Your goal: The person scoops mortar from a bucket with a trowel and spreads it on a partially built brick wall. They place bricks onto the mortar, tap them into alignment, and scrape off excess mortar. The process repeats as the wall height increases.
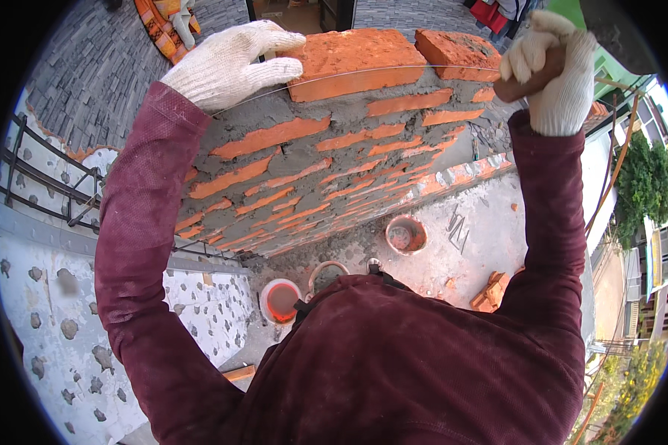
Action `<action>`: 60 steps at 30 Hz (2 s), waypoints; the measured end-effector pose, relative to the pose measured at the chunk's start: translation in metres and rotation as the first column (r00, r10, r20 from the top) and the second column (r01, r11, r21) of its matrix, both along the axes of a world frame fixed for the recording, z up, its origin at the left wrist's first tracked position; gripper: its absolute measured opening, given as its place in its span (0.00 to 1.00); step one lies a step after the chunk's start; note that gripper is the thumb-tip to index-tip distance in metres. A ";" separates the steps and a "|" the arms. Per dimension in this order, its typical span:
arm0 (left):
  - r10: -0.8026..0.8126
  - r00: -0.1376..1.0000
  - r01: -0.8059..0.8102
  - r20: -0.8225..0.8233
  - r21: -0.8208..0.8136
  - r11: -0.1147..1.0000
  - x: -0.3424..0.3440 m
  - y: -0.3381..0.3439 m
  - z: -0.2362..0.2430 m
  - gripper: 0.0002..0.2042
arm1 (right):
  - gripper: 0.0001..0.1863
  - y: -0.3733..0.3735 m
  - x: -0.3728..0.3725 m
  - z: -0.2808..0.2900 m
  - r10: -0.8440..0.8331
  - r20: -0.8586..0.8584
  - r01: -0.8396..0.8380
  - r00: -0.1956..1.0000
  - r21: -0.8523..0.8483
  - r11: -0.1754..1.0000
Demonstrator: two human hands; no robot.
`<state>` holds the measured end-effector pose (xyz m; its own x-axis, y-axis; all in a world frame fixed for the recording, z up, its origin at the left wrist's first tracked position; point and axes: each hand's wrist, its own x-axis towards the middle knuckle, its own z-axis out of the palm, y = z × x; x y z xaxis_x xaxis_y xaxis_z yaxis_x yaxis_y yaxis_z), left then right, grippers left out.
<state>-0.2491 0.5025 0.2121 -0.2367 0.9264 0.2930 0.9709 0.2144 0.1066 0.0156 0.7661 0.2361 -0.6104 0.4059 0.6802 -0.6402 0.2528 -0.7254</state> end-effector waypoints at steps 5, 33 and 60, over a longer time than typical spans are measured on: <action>-0.139 0.974 0.133 0.179 0.046 0.990 0.013 0.038 0.045 0.26 | 0.21 -0.028 0.089 -0.165 -0.424 0.627 0.018 0.653 0.547 0.837; 0.255 0.947 -0.217 0.195 -0.198 0.956 0.076 0.118 0.019 0.30 | 0.21 0.161 0.040 -0.217 -0.043 0.693 -0.217 0.720 0.284 0.934; 0.277 0.956 -0.263 -0.095 0.133 0.956 0.139 0.099 0.019 0.27 | 0.16 0.179 0.157 -0.325 -0.390 0.618 0.181 0.683 0.375 0.909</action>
<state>-0.1103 0.6015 0.2312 -0.4329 0.7898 0.4346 0.8856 0.4626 0.0416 0.1727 0.9453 -0.0889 -0.8249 0.5092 0.2453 0.1223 0.5845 -0.8021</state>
